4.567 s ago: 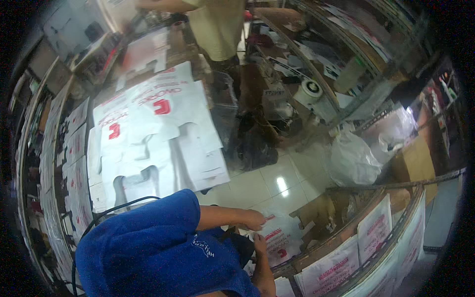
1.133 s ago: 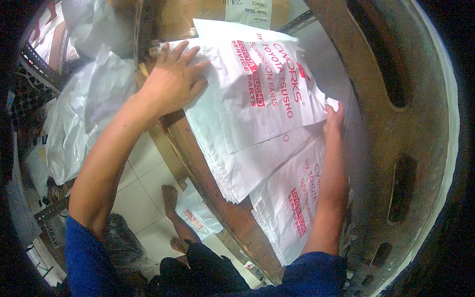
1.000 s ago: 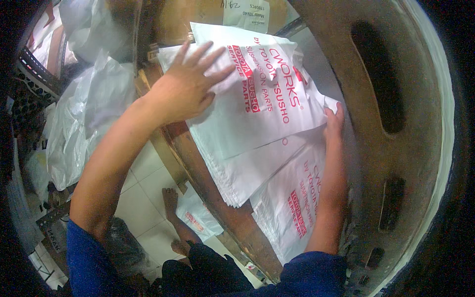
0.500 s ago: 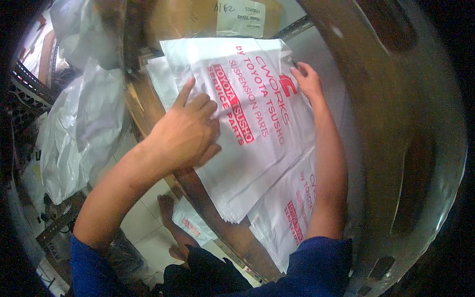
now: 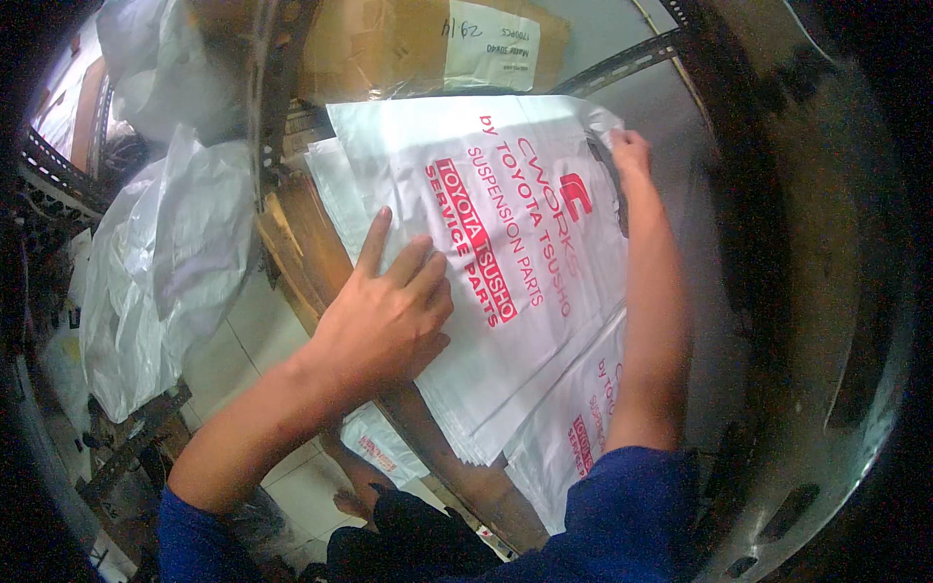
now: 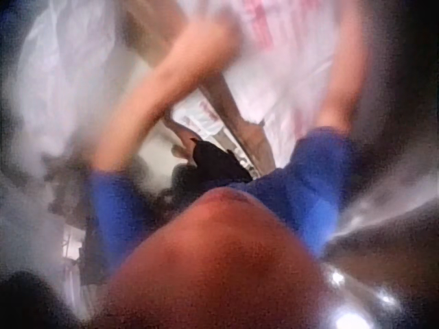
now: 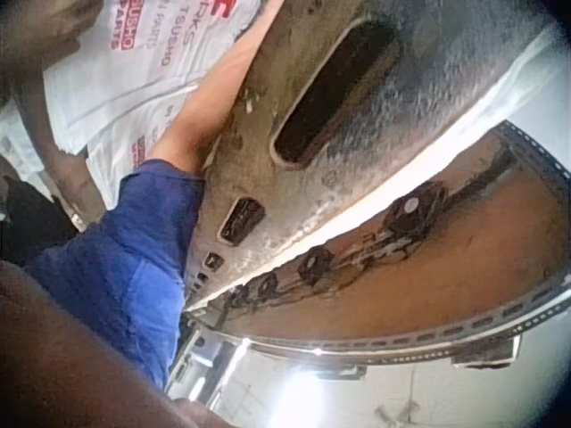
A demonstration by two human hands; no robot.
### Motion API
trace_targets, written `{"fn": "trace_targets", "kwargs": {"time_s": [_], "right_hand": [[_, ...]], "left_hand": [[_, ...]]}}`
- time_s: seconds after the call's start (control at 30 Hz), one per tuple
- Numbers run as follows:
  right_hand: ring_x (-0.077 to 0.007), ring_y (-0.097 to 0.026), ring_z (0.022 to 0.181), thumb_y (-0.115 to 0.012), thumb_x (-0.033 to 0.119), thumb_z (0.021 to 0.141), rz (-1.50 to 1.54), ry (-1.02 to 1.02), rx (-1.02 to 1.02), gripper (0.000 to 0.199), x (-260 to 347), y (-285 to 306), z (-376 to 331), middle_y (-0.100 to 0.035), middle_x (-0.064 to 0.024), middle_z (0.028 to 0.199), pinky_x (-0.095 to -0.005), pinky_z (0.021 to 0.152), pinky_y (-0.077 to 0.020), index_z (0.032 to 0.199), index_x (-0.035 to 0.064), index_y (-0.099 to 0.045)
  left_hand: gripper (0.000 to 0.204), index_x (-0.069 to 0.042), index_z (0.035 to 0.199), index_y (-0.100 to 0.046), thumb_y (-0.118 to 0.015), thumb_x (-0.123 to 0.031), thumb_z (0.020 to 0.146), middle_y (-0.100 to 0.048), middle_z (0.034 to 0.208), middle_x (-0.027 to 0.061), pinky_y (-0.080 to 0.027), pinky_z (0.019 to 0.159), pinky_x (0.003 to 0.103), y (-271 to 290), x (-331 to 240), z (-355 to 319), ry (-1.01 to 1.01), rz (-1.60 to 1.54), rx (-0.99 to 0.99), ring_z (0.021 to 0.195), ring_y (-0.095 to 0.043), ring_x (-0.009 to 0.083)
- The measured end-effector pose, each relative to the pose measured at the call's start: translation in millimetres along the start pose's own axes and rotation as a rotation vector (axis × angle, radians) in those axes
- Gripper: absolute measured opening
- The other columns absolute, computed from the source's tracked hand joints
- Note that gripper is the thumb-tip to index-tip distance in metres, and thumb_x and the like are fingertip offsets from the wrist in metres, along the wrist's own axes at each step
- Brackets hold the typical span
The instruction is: The person organizes white plastic bags labeled with red text on a wooden shelf. They repeatedly pick up stacks of bags, align them, and place them back onto the shelf. The person also moves a large white styrofoam piece on the floor and interacts with a coworker who is working on a red car part at a nearby table.
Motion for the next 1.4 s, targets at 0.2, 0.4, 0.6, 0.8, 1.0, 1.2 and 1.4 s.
{"fn": "trace_targets", "kwargs": {"time_s": [0.2, 0.4, 0.6, 0.8, 1.0, 1.2, 1.4], "right_hand": [[-0.0297, -0.06, 0.1, -0.057, 0.033, 0.089, -0.162, 0.175, -0.831, 0.039, 18, 90, -17, -0.065, -0.0134, 0.102, -0.0361, 0.086, -0.0458, 0.115, 0.0041, -0.059], [-0.0332, -0.059, 0.103, -0.054, 0.037, 0.089, -0.169, 0.438, 0.134, 0.039, 85, -27, -73, -0.063, -0.0163, 0.108, -0.04, 0.089, -0.0442, 0.108, 0.005, -0.064], [-0.0345, -0.061, 0.097, -0.053, 0.04, 0.089, -0.364, 0.442, 0.253, 0.039, 100, -41, -70, -0.064, -0.0184, 0.103, -0.0399, 0.085, -0.0459, 0.105, 0.0071, -0.066], [-0.034, -0.06, 0.1, -0.054, 0.036, 0.089, -0.289, 0.503, 0.015, 0.038, 101, -16, -72, -0.063, -0.0195, 0.104, -0.04, 0.087, -0.0449, 0.107, 0.0038, -0.065], [-0.0244, -0.049, 0.118, -0.045, 0.025, 0.097, 0.317, 0.675, 0.144, 0.034, 233, -13, -211, -0.054, -0.0142, 0.126, -0.0358, 0.102, -0.0365, 0.119, 0.0024, -0.058], [-0.0196, -0.058, 0.096, -0.044, 0.028, 0.099, 0.872, 0.536, 0.785, 0.038, 315, -19, -445, -0.06, -0.0099, 0.11, -0.0314, 0.082, -0.0475, 0.126, 0.003, -0.052], [-0.0127, -0.056, 0.081, -0.049, 0.029, 0.096, 0.719, 0.783, 1.298, 0.031, 371, -9, -804, -0.06, -0.0043, 0.094, -0.024, 0.07, -0.0443, 0.111, 0.003, -0.056]], "left_hand": [[0.037, -0.005, 0.096, -0.066, -0.066, -0.035, 0.073, -0.056, 0.106, 0.0099, -0.019, 0.11, 0.059, 2, -3, 3, -0.088, -0.014, 0.024, 0.118, -0.044, 0.0256], [0.038, -0.004, 0.092, -0.067, -0.064, -0.038, 0.075, -0.055, 0.1, 0.0094, -0.018, 0.11, 0.059, 7, -10, -5, -0.101, -0.105, 0.097, 0.115, -0.045, 0.0247], [0.04, -0.004, 0.093, -0.066, -0.064, -0.041, 0.076, -0.054, 0.102, 0.0095, -0.018, 0.111, 0.059, 22, -8, -1, -0.149, -0.179, 0.064, 0.117, -0.044, 0.025], [0.055, -0.005, 0.11, -0.055, -0.069, -0.043, 0.072, -0.052, 0.114, 0.0119, -0.022, 0.109, 0.059, 35, -12, -17, -0.114, -0.286, -0.108, 0.124, -0.041, 0.0273], [0.052, -0.001, 0.108, -0.055, -0.071, -0.032, 0.069, -0.051, 0.113, 0.0184, -0.029, 0.103, 0.056, 97, -37, -154, 0.2, -0.312, -0.474, 0.118, -0.046, 0.0318], [0.022, -0.003, 0.075, -0.056, -0.064, -0.022, 0.072, -0.053, 0.093, 0.0158, -0.037, 0.095, 0.048, 154, -201, -345, 0.505, -0.038, -0.536, 0.095, -0.052, 0.0309], [0.02, -0.004, 0.084, -0.062, -0.066, -0.019, 0.072, -0.059, 0.099, 0.0145, -0.043, 0.088, 0.042, 280, -385, -592, 1.214, 0.446, -0.685, 0.097, -0.054, 0.0307]]}}
Point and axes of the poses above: each hand's wrist, its own z-axis towards the middle knuckle, its own y-axis out of the back of the hand, x = y × z, the point moved 10 cm from there along z, towards the middle knuckle
